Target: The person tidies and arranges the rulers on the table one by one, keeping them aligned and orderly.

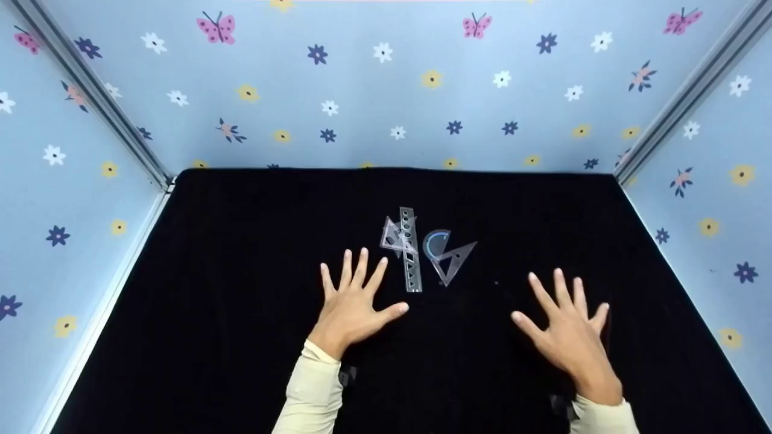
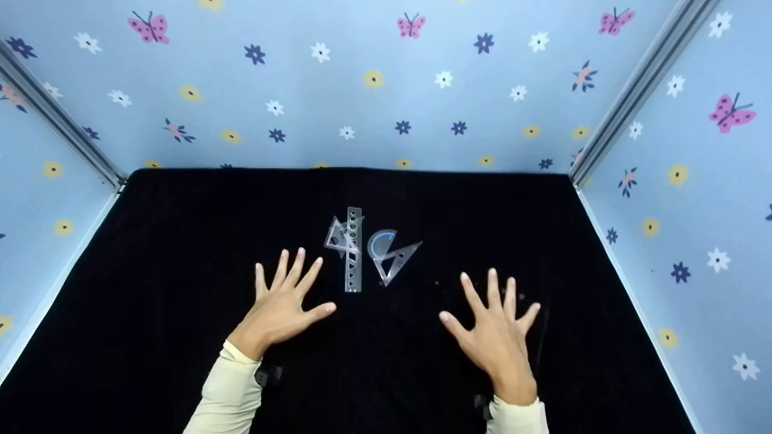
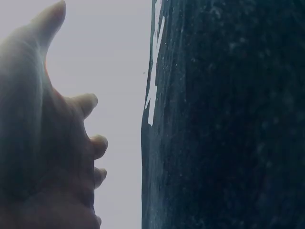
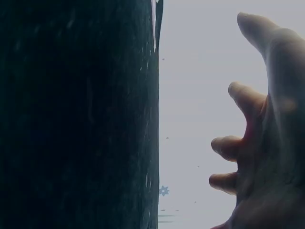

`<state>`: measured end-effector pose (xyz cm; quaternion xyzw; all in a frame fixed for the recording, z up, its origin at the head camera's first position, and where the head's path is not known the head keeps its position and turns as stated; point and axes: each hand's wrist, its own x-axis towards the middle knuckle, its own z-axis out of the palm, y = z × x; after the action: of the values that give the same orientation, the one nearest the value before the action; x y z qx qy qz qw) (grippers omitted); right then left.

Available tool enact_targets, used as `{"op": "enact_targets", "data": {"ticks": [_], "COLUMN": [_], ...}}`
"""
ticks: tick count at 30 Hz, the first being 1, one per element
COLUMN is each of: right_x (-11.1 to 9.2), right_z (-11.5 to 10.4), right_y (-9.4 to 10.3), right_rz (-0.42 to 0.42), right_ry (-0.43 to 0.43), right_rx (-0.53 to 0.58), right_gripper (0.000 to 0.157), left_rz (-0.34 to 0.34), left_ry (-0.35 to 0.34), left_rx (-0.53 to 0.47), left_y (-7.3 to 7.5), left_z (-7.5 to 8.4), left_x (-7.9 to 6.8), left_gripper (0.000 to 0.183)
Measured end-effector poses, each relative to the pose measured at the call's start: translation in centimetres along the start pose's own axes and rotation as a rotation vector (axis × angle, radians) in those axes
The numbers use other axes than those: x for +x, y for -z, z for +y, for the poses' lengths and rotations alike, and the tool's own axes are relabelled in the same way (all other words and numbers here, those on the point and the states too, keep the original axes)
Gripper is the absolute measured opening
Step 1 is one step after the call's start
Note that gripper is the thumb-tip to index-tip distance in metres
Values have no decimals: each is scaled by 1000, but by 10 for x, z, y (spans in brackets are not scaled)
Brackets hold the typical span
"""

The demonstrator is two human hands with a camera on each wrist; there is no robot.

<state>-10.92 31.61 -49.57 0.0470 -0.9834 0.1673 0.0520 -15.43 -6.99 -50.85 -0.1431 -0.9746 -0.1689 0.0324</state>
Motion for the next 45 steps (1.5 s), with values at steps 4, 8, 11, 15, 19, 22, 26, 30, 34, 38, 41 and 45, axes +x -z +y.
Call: {"op": "enact_targets", "data": {"ticks": [4,8,11,15,19,22,26,30,34,38,41,45], "right_x": [5,8,12,18,25,30,36,40,44,47,49,51], "right_z": [-6,-10,-14,-21,-30,-38,-48,-55,-61,-65,-68,-70], "right_y": [-2,-4,-5,-6,-7,-8,-12,-18,-22,-24,-25,-26], "right_rz": [-23,-36,-45,-52,-57,-65,-73,-80,-88,-100,-94,-75], "right_ry": [11,11,17,34,54,72,92,103,112,126,137,144], "right_rx": [11,20,18,11,2,2,3,2,-11,-25,-31,-26], "right_gripper": [79,80,80,80,81,81,81,83,84,84,84,83], "left_rz": [4,0,-11,-15,-15,-13,-6,-1,11,21,38,57], "left_ry": [5,4,7,10,11,9,-5,-17,-25,-23,-27,-36], "left_rx": [1,4,3,4,6,10,23,23,31,66,69,71], "left_y": [-1,-4,-6,-7,-8,-9,-9,-9,-8,-10,-10,-11], "left_z": [0,1,2,3,3,4,6,9,11,12,11,10], "left_x": [0,0,0,-1,-2,-3,-2,0,2,2,1,1], "left_gripper": [96,95,94,93,93,93,92,93,92,89,86,82]}}
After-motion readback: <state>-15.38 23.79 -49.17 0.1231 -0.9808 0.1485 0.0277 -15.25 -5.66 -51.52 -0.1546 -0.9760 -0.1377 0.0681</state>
